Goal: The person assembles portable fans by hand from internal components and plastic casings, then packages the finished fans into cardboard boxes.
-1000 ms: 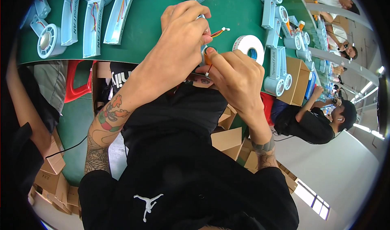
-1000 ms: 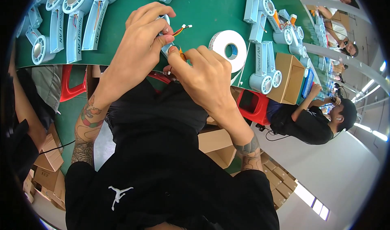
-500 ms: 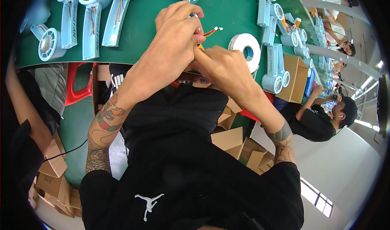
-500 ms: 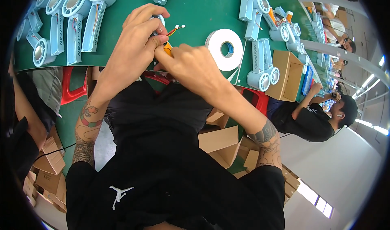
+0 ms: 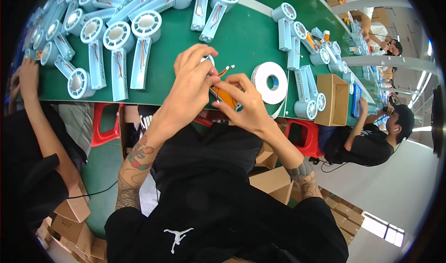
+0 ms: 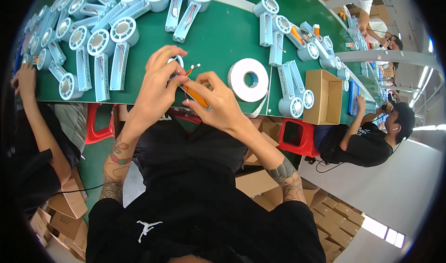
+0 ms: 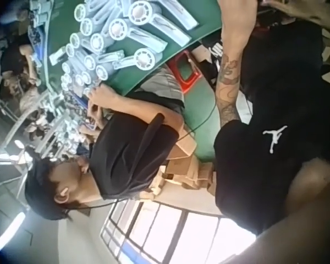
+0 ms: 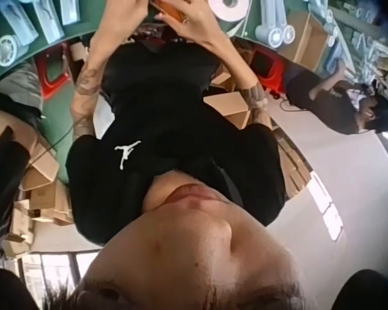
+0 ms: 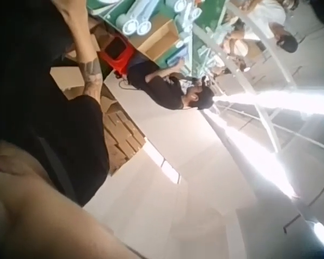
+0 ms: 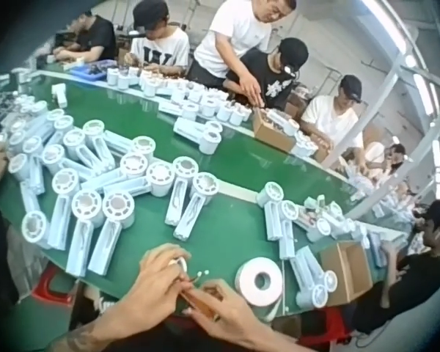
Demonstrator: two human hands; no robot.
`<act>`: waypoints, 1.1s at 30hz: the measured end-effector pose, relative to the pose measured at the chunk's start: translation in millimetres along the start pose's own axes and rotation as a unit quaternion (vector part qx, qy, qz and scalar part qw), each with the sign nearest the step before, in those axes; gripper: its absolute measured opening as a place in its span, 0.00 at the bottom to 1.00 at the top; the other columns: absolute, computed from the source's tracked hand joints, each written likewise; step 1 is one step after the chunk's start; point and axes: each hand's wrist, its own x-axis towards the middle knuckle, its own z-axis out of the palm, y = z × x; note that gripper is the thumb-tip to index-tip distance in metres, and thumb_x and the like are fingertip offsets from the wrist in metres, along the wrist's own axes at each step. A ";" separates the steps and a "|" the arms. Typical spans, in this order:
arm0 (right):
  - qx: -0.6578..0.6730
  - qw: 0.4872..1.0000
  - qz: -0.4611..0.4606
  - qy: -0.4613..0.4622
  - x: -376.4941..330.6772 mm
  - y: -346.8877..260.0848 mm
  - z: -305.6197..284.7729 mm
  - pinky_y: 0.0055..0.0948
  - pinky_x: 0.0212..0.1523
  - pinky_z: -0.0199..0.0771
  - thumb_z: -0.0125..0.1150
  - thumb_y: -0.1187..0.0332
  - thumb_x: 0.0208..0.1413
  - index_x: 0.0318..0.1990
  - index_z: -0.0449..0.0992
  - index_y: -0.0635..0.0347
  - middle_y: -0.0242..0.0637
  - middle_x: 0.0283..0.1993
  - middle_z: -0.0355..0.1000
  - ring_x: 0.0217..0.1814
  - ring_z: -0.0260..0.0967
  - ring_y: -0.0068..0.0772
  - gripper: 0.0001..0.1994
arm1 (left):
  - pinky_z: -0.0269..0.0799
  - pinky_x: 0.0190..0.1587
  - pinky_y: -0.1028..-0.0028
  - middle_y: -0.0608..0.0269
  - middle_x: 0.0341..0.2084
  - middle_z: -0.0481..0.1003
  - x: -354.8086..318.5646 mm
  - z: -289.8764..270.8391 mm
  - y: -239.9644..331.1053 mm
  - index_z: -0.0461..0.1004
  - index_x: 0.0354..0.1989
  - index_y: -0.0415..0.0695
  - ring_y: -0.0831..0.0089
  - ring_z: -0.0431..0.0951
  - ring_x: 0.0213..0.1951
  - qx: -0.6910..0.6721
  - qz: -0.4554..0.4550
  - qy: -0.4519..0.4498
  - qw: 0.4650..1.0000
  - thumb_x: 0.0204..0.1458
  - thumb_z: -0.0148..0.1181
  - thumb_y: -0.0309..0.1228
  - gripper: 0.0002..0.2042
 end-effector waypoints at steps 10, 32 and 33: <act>-0.160 0.980 -0.088 -0.079 -0.5 -12.8 -17.5 0.31 0.30 0.72 0.59 0.66 0.57 0.63 0.65 0.63 0.44 0.46 0.66 0.31 0.69 0.41 0.26 | 0.63 0.53 0.62 0.55 0.46 0.71 5.1 6.6 -2.2 0.70 0.31 0.41 0.56 0.70 0.47 0.060 0.079 0.042 0.994 0.42 0.59 0.21 0.08; 0.124 0.983 0.131 -0.035 -14.6 -1.5 -6.0 0.25 0.38 0.67 0.59 0.70 0.58 0.59 0.71 0.60 0.40 0.46 0.68 0.39 0.66 0.30 0.21 | 0.63 0.55 0.68 0.64 0.48 0.74 -5.4 -9.8 3.1 0.71 0.23 0.40 0.62 0.69 0.52 -0.036 0.018 0.066 0.997 0.39 0.58 0.15 0.06; 0.118 0.980 0.152 -0.040 -12.6 -4.0 -6.3 0.24 0.38 0.67 0.59 0.70 0.58 0.59 0.71 0.61 0.40 0.45 0.68 0.39 0.66 0.29 0.20 | 0.63 0.56 0.68 0.65 0.48 0.74 -5.2 -11.5 3.8 0.71 0.22 0.40 0.62 0.69 0.53 -0.030 0.030 0.055 0.998 0.39 0.58 0.14 0.07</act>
